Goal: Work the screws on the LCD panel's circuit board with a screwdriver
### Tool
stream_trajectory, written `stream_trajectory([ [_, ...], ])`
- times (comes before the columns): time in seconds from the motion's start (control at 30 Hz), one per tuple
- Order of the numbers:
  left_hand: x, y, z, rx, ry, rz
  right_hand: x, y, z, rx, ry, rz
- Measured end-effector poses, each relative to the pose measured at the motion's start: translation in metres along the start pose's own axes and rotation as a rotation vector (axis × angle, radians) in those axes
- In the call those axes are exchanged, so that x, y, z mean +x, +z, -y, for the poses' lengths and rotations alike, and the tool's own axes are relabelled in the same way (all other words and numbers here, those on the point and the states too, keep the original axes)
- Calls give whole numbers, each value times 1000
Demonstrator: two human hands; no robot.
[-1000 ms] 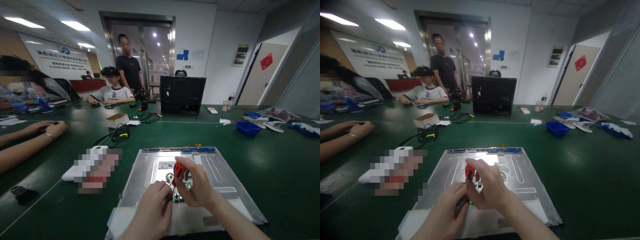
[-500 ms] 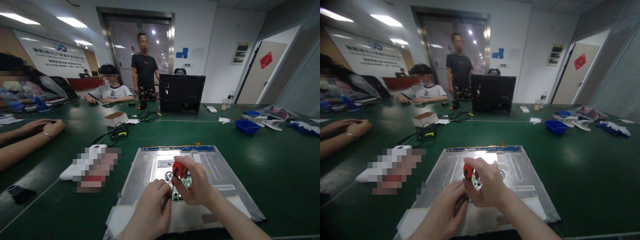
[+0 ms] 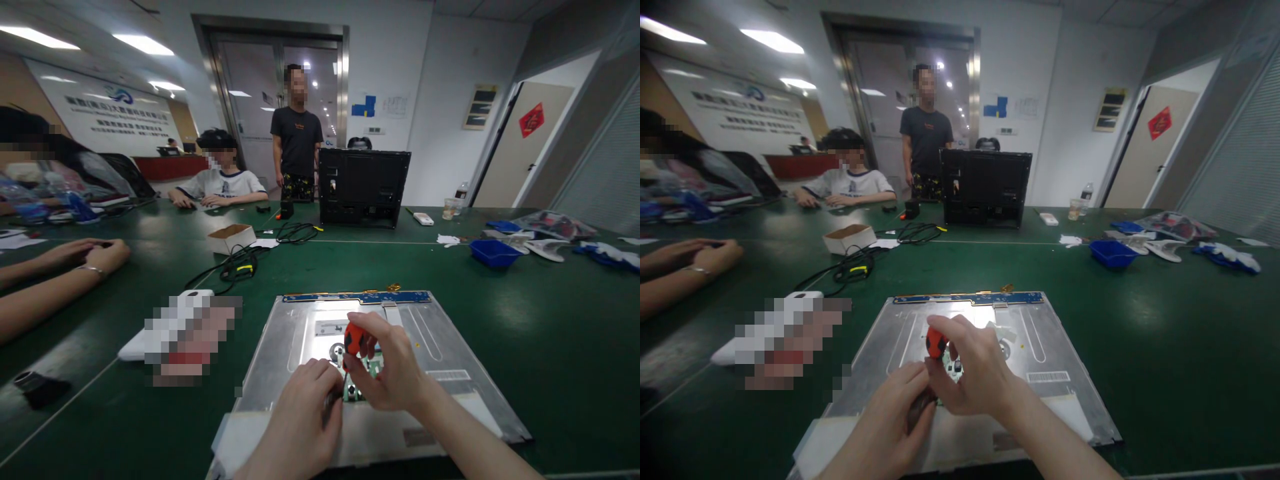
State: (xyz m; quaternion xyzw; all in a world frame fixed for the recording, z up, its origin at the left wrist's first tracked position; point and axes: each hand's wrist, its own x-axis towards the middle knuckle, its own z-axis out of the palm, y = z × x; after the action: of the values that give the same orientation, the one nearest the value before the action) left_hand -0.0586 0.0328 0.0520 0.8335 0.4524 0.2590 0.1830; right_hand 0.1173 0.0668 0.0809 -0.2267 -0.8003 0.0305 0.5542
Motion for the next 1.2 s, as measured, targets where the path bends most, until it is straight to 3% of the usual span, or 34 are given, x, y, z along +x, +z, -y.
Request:
stream_trajectory([
  [1.2,2,-3,-3,5,19,6,3,-5,3,-37,11,21],
])
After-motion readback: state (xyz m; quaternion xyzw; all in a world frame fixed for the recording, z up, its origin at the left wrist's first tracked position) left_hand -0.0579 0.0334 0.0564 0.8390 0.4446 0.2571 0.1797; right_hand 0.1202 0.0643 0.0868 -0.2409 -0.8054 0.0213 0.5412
